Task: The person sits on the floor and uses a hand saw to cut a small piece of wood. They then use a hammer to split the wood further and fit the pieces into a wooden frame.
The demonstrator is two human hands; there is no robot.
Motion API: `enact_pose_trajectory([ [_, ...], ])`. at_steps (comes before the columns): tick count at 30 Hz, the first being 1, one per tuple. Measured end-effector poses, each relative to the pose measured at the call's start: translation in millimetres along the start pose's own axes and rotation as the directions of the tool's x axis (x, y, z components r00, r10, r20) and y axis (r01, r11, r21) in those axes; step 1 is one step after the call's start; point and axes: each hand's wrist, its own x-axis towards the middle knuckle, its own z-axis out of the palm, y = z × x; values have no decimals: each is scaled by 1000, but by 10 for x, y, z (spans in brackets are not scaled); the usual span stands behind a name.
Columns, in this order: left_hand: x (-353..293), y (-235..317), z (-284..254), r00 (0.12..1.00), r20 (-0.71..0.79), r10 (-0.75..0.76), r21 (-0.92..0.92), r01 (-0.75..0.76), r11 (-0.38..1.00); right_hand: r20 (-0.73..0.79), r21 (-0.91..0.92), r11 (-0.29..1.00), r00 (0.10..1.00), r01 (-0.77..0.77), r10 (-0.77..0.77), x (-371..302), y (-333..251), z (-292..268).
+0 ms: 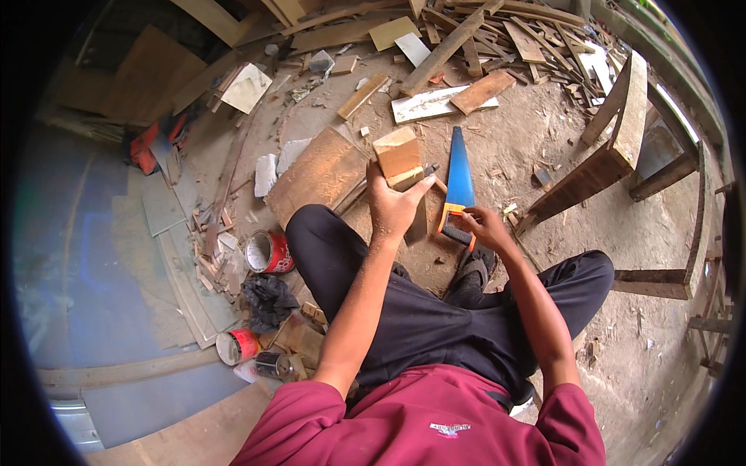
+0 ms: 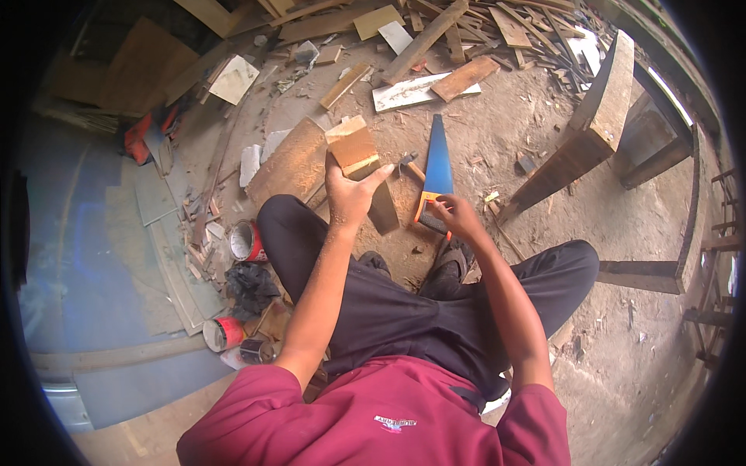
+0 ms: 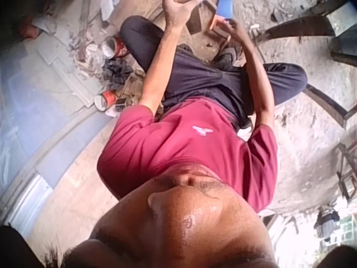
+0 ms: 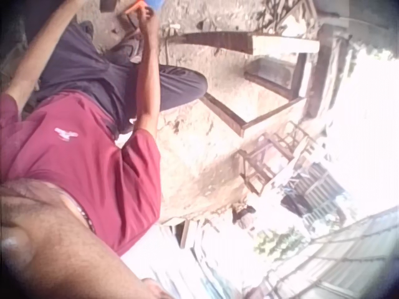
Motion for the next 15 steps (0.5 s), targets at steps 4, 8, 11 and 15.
enact_pose_trajectory([
  [4,-6,-292,-171,998,21,-55,-21,55,998,-30,-332,942,999,-47,39,393,554,107],
  [8,-16,-628,-288,1000,14,-14,31,14,999,-171,-418,907,976,51,-134,647,783,423],
  [11,-29,-846,-363,1000,22,-22,67,20,998,-268,-516,848,918,120,-293,845,812,651],
  [15,-24,-969,-502,999,-2,-38,-22,38,999,-264,-570,814,914,110,-309,1130,720,873],
])
